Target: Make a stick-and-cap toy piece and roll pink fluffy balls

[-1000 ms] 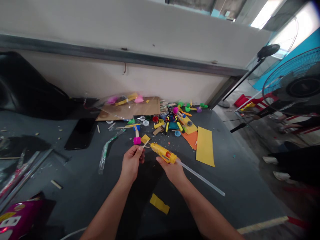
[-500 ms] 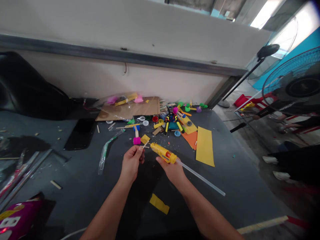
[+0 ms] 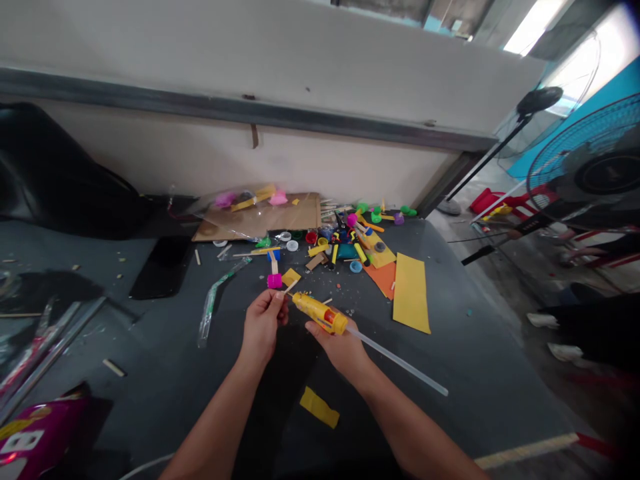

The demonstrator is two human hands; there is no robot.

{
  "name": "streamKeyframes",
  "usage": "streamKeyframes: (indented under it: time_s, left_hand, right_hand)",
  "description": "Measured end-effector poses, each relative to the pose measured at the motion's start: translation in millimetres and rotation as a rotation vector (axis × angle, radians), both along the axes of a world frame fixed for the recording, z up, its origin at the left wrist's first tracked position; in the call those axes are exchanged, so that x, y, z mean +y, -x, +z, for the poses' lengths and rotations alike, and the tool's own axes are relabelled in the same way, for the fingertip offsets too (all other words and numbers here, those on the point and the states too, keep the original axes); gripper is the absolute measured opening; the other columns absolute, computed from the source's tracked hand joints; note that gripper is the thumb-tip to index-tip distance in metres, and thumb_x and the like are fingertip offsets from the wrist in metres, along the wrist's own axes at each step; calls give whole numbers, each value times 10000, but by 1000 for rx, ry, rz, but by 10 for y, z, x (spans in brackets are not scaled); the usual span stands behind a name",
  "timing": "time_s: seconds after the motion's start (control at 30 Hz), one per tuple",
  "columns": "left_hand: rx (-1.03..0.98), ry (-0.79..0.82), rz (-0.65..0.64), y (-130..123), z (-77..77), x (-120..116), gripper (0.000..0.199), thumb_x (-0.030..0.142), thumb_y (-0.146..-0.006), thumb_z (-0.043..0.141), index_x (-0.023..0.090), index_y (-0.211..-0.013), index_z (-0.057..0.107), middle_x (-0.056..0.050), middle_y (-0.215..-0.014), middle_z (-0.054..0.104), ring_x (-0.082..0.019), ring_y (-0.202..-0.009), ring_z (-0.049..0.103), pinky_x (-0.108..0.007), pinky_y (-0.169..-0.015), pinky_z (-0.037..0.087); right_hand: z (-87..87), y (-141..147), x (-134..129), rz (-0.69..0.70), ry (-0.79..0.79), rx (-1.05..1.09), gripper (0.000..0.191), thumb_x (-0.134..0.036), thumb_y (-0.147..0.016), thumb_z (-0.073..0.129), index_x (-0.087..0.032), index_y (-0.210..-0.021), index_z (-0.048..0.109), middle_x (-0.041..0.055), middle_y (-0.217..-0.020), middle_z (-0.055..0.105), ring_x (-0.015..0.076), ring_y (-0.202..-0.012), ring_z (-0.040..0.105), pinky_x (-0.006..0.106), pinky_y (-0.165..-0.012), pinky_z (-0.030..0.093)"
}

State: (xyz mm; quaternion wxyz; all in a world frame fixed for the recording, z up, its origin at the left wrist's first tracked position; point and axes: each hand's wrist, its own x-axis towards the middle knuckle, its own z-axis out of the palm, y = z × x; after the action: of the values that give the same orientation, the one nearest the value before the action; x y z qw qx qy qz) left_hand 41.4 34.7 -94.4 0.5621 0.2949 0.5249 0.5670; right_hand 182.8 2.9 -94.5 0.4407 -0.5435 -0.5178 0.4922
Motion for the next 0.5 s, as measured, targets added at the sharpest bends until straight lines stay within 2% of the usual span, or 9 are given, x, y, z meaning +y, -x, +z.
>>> streamKeyframes:
  time_s: [0.23,0.5]
  left_hand:
    - [2,-12,-5,7,-23,0,217,354,-722,626,152,-654,581,39,-528,483,-61,-446,406,-180,-421,303]
    - [-24,-9,-6,3,-4,-7,229,360,-707,645,153,-637,574,36,-532,477,-66,-463,398,-179,-422,307]
  right_hand:
    - [-47,8,-6,-10,4,29,236,-339,-708,658,-174,-873,628,40,-821,695,174,-707,656,260,-652,542]
    - [-25,4,-1,-36,21,17,246,-345,-694,669,-159,-851,633,41,-773,693,175,-663,650,259,-623,536]
